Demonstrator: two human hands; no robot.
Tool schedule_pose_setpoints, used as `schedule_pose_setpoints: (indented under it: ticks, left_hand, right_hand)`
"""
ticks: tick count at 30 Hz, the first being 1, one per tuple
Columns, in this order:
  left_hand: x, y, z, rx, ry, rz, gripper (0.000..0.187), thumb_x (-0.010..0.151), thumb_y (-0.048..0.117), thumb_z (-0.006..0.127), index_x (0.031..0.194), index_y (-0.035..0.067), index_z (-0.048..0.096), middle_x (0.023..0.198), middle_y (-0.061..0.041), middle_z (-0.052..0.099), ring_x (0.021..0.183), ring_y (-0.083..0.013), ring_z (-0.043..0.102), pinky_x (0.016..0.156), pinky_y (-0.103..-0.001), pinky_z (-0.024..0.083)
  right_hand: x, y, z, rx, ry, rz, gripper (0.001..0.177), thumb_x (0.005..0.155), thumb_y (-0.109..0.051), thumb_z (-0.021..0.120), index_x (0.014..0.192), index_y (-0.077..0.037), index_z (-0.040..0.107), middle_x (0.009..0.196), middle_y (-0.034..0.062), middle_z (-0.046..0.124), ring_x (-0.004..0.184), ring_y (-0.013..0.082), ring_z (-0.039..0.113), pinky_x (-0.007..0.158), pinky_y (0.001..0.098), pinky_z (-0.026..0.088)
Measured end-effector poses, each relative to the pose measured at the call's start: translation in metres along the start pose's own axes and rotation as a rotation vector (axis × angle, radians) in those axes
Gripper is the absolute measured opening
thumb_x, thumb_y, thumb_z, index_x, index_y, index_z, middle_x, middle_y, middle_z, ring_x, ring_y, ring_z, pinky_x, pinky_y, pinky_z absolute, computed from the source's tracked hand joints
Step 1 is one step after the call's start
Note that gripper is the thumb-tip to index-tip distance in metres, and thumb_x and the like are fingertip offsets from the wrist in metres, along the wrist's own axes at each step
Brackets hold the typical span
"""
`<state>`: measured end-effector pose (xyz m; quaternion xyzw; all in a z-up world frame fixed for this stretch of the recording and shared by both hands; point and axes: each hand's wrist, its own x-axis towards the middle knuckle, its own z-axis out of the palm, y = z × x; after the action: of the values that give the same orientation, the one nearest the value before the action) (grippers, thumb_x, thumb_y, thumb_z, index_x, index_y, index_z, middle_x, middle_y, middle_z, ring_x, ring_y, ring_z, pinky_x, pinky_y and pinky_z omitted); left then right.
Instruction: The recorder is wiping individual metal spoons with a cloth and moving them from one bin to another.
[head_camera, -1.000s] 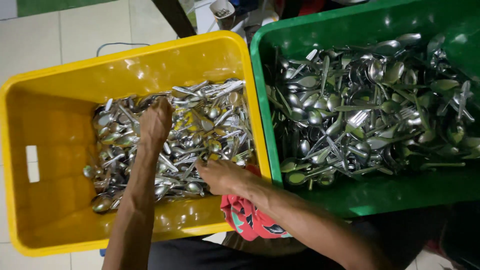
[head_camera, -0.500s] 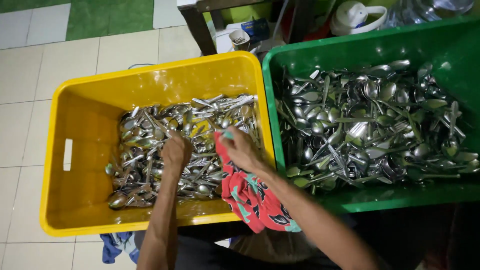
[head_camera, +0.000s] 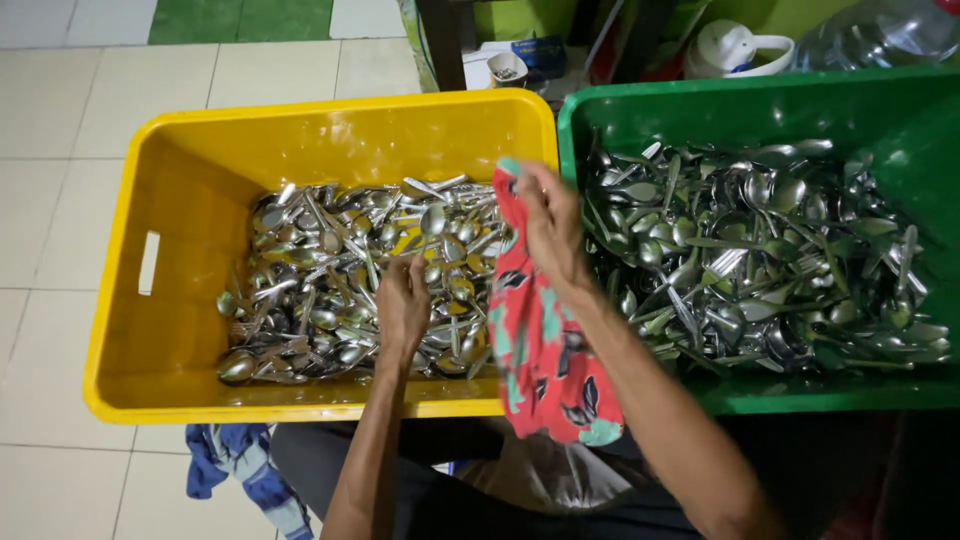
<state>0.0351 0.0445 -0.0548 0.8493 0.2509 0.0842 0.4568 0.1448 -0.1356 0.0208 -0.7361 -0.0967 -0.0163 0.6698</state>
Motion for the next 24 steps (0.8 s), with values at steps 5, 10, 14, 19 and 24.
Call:
schedule_pose_setpoints:
  ticks: [5, 10, 14, 19, 24]
  left_hand:
    - [-0.008, 0.019, 0.005, -0.091, -0.005, 0.133, 0.037, 0.109, 0.025, 0.043, 0.09, 0.003, 0.067, 0.061, -0.018, 0.061, 0.057, -0.0313, 0.058, 0.058, -0.043, 0.043]
    - [-0.018, 0.031, 0.0, -0.043, -0.043, 0.189, 0.04, 0.11, 0.029, 0.04, 0.089, 0.008, 0.067, 0.061, -0.015, 0.065, 0.057, -0.0323, 0.065, 0.059, -0.042, 0.049]
    - [-0.013, 0.031, 0.005, -0.056, -0.061, 0.263, 0.035, 0.11, 0.023, 0.041, 0.091, 0.007, 0.065, 0.06, -0.016, 0.063, 0.057, -0.0324, 0.064, 0.059, -0.042, 0.049]
    - [-0.017, 0.025, 0.004, -0.09, -0.08, 0.231, 0.035, 0.111, 0.023, 0.039, 0.089, 0.009, 0.062, 0.057, -0.013, 0.059, 0.054, -0.0264, 0.058, 0.06, -0.039, 0.048]
    - [-0.015, 0.028, 0.005, -0.103, -0.109, 0.16, 0.037, 0.113, 0.023, 0.037, 0.095, 0.006, 0.064, 0.065, -0.014, 0.064, 0.056, -0.024, 0.058, 0.064, -0.038, 0.053]
  right_hand:
    - [0.009, 0.024, 0.021, -0.276, -0.101, -0.376, 0.039, 0.096, -0.012, 0.07, 0.133, -0.006, 0.059, 0.117, 0.0244, 0.069, 0.111, 0.0414, 0.067, 0.092, 0.0503, 0.055]
    - [-0.006, 0.062, 0.042, -0.504, -0.235, -0.655, 0.023, 0.099, -0.016, 0.064, 0.12, -0.009, 0.066, 0.105, 0.0106, 0.066, 0.088, 0.0368, 0.07, 0.071, 0.043, 0.058]
    - [0.012, 0.105, 0.052, -0.794, -0.168, -0.811, 0.011, 0.098, -0.018, 0.056, 0.1, -0.01, 0.063, 0.096, 0.0033, 0.055, 0.061, 0.0302, 0.067, 0.052, 0.0368, 0.057]
    - [-0.002, 0.1, 0.051, -0.769, -0.123, -0.739, 0.01, 0.097, -0.014, 0.054, 0.105, -0.01, 0.058, 0.104, 0.0072, 0.055, 0.065, 0.0359, 0.068, 0.05, 0.0424, 0.056]
    - [0.008, 0.105, 0.051, -0.701, -0.165, -0.692, 0.009, 0.096, -0.008, 0.052, 0.101, -0.005, 0.057, 0.095, 0.0111, 0.053, 0.061, 0.0396, 0.067, 0.046, 0.0463, 0.055]
